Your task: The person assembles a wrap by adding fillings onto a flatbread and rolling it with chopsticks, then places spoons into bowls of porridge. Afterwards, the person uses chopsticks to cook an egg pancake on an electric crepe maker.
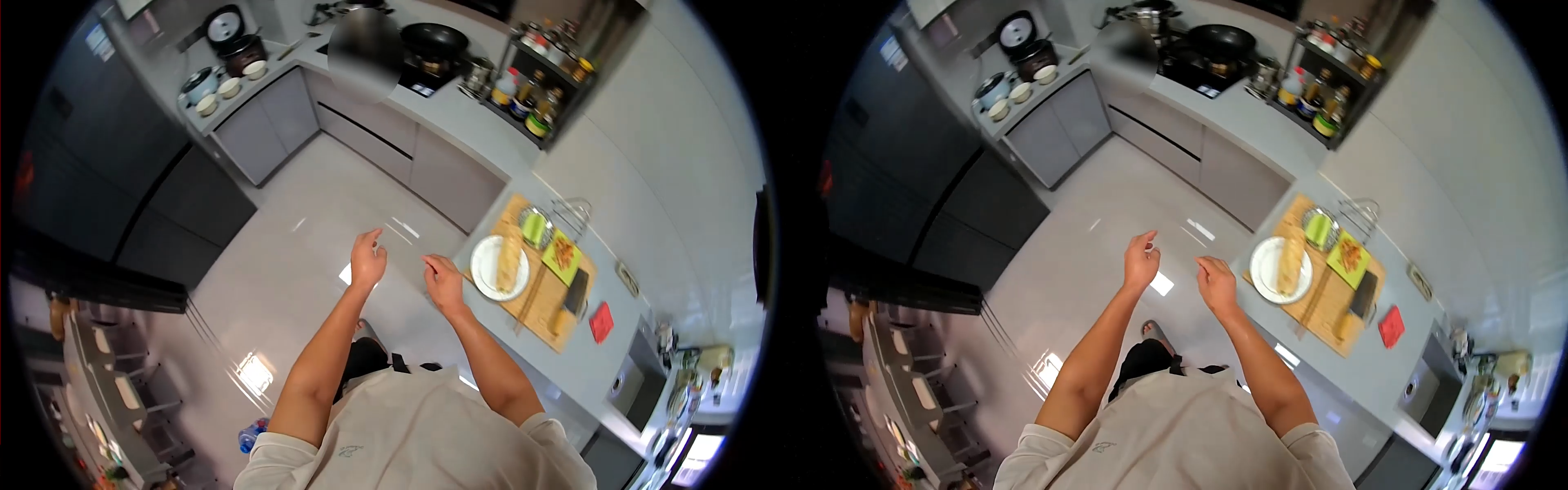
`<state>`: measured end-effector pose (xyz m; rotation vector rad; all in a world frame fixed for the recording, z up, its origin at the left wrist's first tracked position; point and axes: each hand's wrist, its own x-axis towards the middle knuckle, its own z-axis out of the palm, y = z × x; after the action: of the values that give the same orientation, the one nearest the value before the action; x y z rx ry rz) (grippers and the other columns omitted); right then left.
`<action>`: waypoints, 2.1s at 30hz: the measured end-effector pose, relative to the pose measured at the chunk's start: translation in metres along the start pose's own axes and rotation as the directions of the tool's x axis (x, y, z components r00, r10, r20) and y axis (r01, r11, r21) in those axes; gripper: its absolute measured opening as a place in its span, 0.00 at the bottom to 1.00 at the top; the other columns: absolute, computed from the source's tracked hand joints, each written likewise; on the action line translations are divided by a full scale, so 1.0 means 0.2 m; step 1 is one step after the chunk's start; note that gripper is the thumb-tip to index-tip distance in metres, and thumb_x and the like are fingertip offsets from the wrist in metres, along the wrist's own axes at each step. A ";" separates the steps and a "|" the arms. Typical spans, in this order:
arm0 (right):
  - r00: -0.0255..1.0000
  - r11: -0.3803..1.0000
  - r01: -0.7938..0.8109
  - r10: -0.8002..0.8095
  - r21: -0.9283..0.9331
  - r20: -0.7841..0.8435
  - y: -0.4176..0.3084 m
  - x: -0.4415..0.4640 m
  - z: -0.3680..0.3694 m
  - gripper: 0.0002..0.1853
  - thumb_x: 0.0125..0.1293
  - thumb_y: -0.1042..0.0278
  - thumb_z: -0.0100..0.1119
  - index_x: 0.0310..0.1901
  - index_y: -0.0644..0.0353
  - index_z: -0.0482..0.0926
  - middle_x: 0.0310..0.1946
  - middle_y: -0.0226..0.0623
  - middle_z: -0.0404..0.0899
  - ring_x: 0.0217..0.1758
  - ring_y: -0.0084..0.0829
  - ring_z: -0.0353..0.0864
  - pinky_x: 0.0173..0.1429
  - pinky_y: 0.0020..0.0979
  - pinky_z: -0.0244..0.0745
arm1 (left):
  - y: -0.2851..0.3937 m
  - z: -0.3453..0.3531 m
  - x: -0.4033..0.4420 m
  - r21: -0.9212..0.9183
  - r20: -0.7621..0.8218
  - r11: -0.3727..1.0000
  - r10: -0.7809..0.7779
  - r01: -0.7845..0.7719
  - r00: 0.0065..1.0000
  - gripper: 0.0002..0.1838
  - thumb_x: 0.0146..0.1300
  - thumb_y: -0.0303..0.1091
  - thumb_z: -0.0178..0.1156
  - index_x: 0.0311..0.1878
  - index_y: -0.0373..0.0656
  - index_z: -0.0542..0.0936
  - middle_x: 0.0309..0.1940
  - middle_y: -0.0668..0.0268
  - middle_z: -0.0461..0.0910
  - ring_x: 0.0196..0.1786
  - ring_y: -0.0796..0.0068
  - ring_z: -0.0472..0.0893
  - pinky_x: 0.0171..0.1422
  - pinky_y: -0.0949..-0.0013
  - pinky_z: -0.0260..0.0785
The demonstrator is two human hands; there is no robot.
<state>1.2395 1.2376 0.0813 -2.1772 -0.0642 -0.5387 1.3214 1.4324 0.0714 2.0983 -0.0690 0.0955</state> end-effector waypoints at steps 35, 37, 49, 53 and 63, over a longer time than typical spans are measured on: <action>0.889 0.944 0.167 -0.268 0.284 0.371 -0.52 2.51 2.69 0.10 0.67 0.77 0.62 0.49 0.62 0.86 0.48 0.43 0.87 0.50 0.46 0.86 0.53 0.40 0.83 | -1.29 -1.76 2.49 0.014 -0.407 0.959 -0.253 0.283 0.878 0.22 0.65 0.24 0.58 0.62 0.40 0.82 0.55 0.52 0.82 0.50 0.58 0.84 0.59 0.60 0.77; 0.881 0.947 0.173 -0.272 0.271 0.388 -0.54 2.59 2.81 0.11 0.67 0.77 0.62 0.50 0.62 0.86 0.48 0.43 0.87 0.49 0.45 0.86 0.53 0.40 0.83 | -1.39 -1.83 2.63 0.026 -0.404 0.949 -0.279 0.316 0.871 0.22 0.65 0.24 0.58 0.62 0.40 0.82 0.55 0.52 0.82 0.49 0.57 0.84 0.60 0.60 0.77; 0.824 0.957 -0.036 -0.135 0.289 0.550 -1.02 3.29 3.81 0.19 0.67 0.74 0.63 0.59 0.63 0.82 0.49 0.47 0.85 0.40 0.40 0.86 0.49 0.36 0.82 | -2.03 -2.55 3.49 -0.060 -0.476 0.907 -0.393 0.417 0.787 0.22 0.67 0.27 0.61 0.64 0.40 0.82 0.55 0.52 0.85 0.55 0.57 0.86 0.62 0.62 0.77; 0.826 0.943 -0.114 -0.086 0.313 0.558 -1.13 3.52 4.21 0.20 0.67 0.74 0.63 0.61 0.64 0.81 0.51 0.48 0.86 0.43 0.43 0.88 0.52 0.39 0.82 | -2.28 -2.73 3.77 -0.274 -0.439 0.816 -0.577 0.509 0.689 0.22 0.70 0.30 0.61 0.67 0.40 0.80 0.56 0.53 0.86 0.56 0.60 0.86 0.62 0.63 0.76; 0.830 0.957 -0.170 0.011 0.234 0.558 -0.93 3.81 5.12 0.22 0.73 0.73 0.54 0.67 0.70 0.73 0.31 0.43 0.87 0.27 0.33 0.86 0.38 0.36 0.82 | -2.84 -2.93 4.28 -0.292 -0.481 0.768 -0.632 0.570 0.607 0.19 0.81 0.38 0.53 0.67 0.42 0.80 0.36 0.68 0.82 0.31 0.79 0.77 0.35 0.69 0.73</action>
<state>2.2510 2.0326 -0.0167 -1.9803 -0.3272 0.1694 2.1995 2.2158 -0.0393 1.7949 0.9789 0.2824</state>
